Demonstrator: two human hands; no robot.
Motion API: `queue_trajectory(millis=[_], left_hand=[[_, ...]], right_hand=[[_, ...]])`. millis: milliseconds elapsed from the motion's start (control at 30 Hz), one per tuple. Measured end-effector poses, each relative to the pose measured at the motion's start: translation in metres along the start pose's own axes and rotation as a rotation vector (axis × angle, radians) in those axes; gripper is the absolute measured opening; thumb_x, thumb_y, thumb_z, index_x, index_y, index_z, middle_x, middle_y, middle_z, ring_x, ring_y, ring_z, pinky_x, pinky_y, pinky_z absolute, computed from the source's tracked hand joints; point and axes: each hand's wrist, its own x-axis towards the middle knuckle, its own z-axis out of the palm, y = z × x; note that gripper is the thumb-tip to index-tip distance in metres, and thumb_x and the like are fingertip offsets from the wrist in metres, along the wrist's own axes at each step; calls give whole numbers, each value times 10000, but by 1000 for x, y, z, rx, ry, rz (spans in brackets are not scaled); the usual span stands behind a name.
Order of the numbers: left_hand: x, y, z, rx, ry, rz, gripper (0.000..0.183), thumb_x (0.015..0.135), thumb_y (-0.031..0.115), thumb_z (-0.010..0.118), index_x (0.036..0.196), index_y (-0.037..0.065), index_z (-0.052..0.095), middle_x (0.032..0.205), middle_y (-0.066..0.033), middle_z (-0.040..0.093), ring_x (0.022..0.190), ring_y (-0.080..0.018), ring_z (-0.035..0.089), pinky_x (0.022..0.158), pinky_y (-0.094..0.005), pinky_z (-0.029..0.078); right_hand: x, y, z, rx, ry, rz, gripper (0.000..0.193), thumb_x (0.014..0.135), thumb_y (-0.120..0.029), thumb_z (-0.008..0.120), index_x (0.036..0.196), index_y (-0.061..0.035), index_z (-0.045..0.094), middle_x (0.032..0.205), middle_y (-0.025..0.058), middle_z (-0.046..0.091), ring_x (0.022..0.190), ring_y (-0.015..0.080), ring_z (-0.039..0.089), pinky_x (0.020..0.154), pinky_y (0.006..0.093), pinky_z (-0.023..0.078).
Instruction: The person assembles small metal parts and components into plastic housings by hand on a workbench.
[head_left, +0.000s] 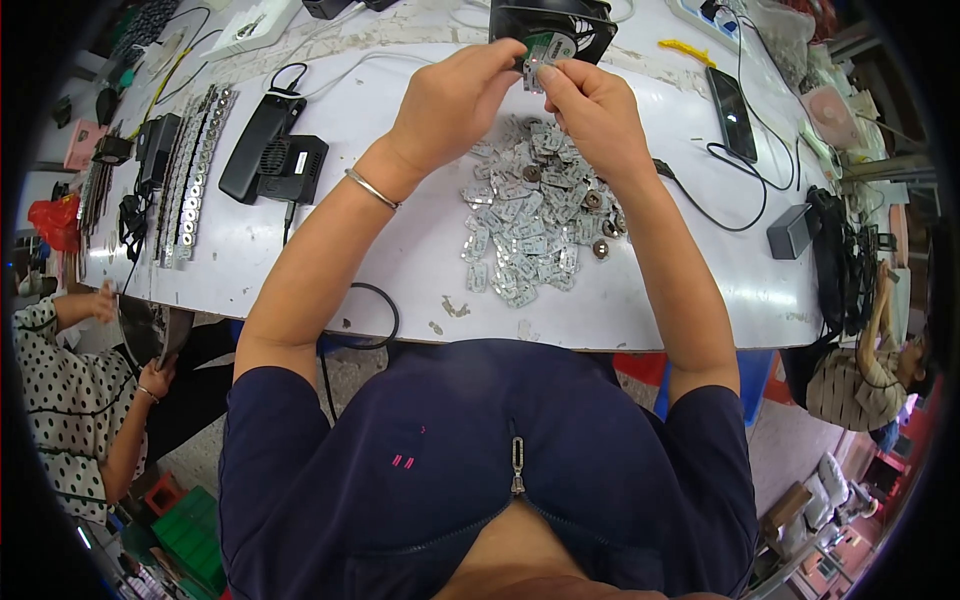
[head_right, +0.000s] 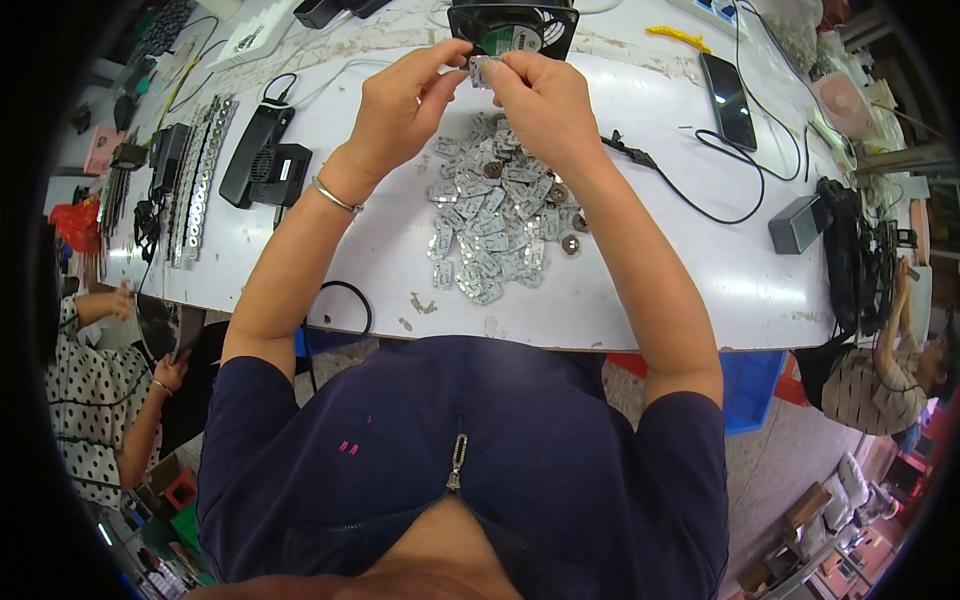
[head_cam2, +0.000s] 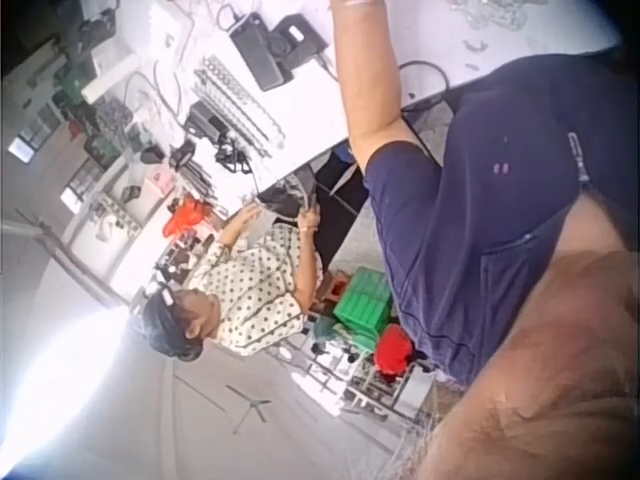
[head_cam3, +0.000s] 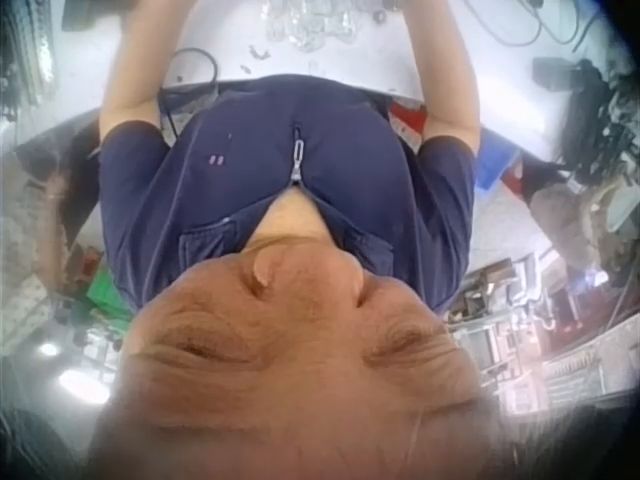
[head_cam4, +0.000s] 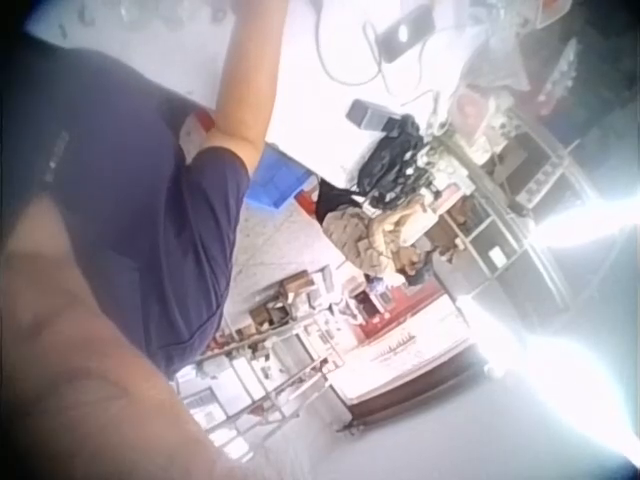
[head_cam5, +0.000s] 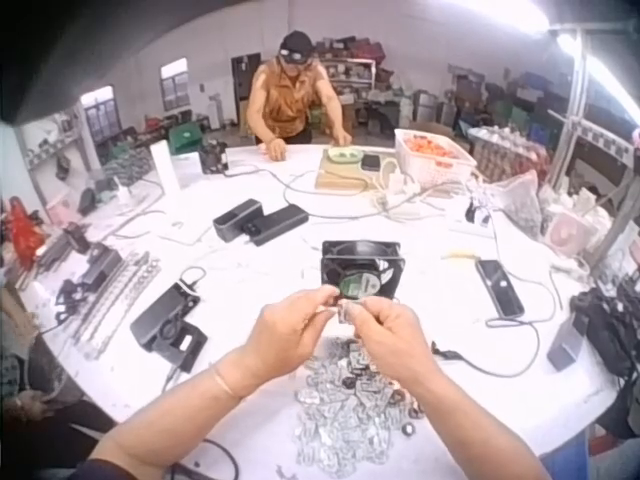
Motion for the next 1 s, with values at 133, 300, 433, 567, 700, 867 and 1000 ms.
queue_trajectory(millis=[133,300,433,567,700,867,1000], left_hand=[[-4,-6,1,21,27,-83,237,828,28,682,1063,28,655,798,-84,673,582,-134,597,533,-249,485],[-4,2,5,63,23,-36,172,821,51,699,986,12,673,793,-91,678,566,-155,597,518,-256,477],[-8,9,4,104,6,37,145,814,49,702,948,4,673,795,-96,679,555,-158,589,512,-259,474],[-20,40,-1,-124,-97,-177,131,806,65,704,918,6,671,789,-105,674,562,-180,594,514,-270,475],[-27,52,3,-341,-310,-360,121,829,125,677,912,38,671,786,-113,668,608,-240,620,551,-322,494],[-39,68,3,-128,-448,-230,104,826,163,636,834,60,645,776,-104,644,709,-297,634,632,-394,509],[-45,60,-27,-38,-454,-250,80,820,148,628,849,75,643,796,-96,632,745,-300,633,646,-395,513]], right_hand=[[13,6,2,-35,9,-30,311,891,-284,598,777,1,648,642,9,565,599,81,492,553,265,407],[15,8,4,45,13,14,302,890,-285,603,792,-6,665,656,12,579,595,73,487,545,255,400],[1,3,1,76,13,74,295,887,-280,602,793,-8,666,655,9,585,587,70,484,534,252,394],[-32,-4,-8,-51,17,145,295,886,-272,602,793,3,658,633,13,583,572,68,481,523,255,392],[-73,-3,-26,-222,-125,185,251,903,-218,587,822,6,665,632,17,587,568,57,481,513,236,388],[-99,5,-64,-161,68,126,208,944,-148,566,1021,1,689,715,-30,571,571,10,430,492,181,328],[-114,6,-88,-182,158,112,223,963,-152,540,1033,15,669,694,-38,522,541,-2,380,476,170,277]])
